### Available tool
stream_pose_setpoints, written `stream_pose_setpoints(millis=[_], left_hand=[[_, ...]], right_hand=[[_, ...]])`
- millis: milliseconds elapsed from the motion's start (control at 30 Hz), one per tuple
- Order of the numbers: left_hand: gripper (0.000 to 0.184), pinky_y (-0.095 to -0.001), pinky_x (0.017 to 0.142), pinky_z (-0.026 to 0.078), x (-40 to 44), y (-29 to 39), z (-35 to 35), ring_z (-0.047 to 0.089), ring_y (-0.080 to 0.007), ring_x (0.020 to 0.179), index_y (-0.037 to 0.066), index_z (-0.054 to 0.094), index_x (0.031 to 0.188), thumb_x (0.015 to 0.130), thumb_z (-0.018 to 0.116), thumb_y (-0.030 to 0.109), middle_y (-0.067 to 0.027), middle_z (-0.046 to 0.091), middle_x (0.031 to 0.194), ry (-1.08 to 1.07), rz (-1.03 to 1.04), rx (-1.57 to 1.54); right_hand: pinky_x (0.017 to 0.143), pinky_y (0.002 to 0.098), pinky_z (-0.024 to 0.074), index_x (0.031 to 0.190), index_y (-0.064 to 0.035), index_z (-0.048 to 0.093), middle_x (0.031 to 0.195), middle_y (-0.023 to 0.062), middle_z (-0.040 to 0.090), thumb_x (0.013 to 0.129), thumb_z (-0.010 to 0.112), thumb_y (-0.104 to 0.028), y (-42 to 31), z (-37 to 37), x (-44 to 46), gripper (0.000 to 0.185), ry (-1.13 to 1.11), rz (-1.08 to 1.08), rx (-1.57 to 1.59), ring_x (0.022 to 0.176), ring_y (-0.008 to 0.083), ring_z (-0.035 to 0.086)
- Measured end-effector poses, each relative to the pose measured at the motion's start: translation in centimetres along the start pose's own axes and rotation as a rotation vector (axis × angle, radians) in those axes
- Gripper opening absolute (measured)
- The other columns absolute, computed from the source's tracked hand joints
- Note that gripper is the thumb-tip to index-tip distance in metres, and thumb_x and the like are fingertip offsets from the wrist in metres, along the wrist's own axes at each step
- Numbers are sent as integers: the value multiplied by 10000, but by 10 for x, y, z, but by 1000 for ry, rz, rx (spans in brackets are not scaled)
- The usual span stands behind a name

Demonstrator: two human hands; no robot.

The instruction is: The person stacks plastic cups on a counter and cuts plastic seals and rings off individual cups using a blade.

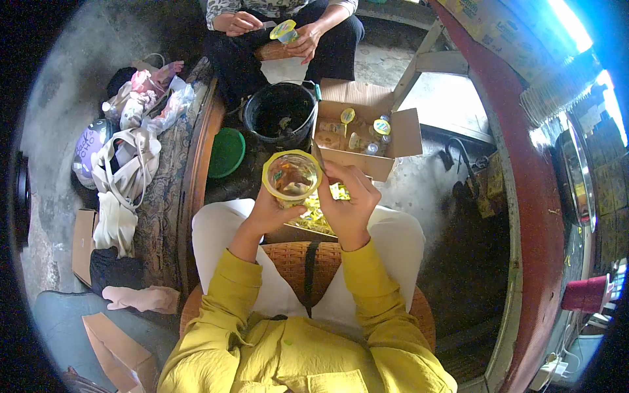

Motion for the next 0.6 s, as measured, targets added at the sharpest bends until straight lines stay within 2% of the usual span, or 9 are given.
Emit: stream_pose_setpoints(millis=[100, 233, 400, 500, 600], left_hand=[[660, -335, 935, 360, 4, 0, 0, 456, -211, 1096, 11, 350, 1237, 683, 700, 87, -112, 473, 1139, -43, -13, 128], [697, -325, 940, 359, 5, 1, -2, 454, -197, 1099, 13, 255, 1276, 728, 679, 87, -110, 434, 1198, -76, 128, 328], [687, -330, 948, 350, 4, 2, 3, 441, -210, 1112, 10, 225, 1290, 755, 652, 71, -131, 420, 1201, -114, 123, 449], [728, -337, 951, 348, 3, 7, -6, 426, -223, 1125, 15, 185, 1304, 751, 658, 56, -147, 396, 1212, 65, 159, 307], [769, -341, 947, 355, 3, 6, -7, 425, -234, 1123, 16, 156, 1311, 740, 670, 48, -155, 382, 1213, 45, 163, 339]], right_hand=[[553, 252, 470, 844, 5, 643, 709, 101, 622, 642, 664, 63, -3, 1, -2, 211, -8, -67, -65, 609, 176, 611], [543, 229, 465, 841, 28, 626, 732, 126, 632, 648, 654, 95, -7, 10, -9, 206, -39, -199, -160, 592, 156, 599], [539, 263, 471, 828, -9, 641, 703, 100, 616, 650, 663, 53, -4, 11, -11, 190, -7, -149, -103, 596, 196, 601], [531, 260, 470, 827, -3, 638, 699, 100, 616, 647, 665, 57, -1, 15, -15, 192, -1, -132, -80, 587, 192, 600], [527, 256, 470, 821, 4, 634, 693, 102, 616, 646, 668, 60, -1, 16, -17, 187, 15, -126, -81, 577, 188, 600]])
Point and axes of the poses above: each hand's wrist, its own x-axis towards the middle knuckle, its own z-axis out of the palm, y = z × x, the point moved 8 cm from there along x, towards the middle knuckle
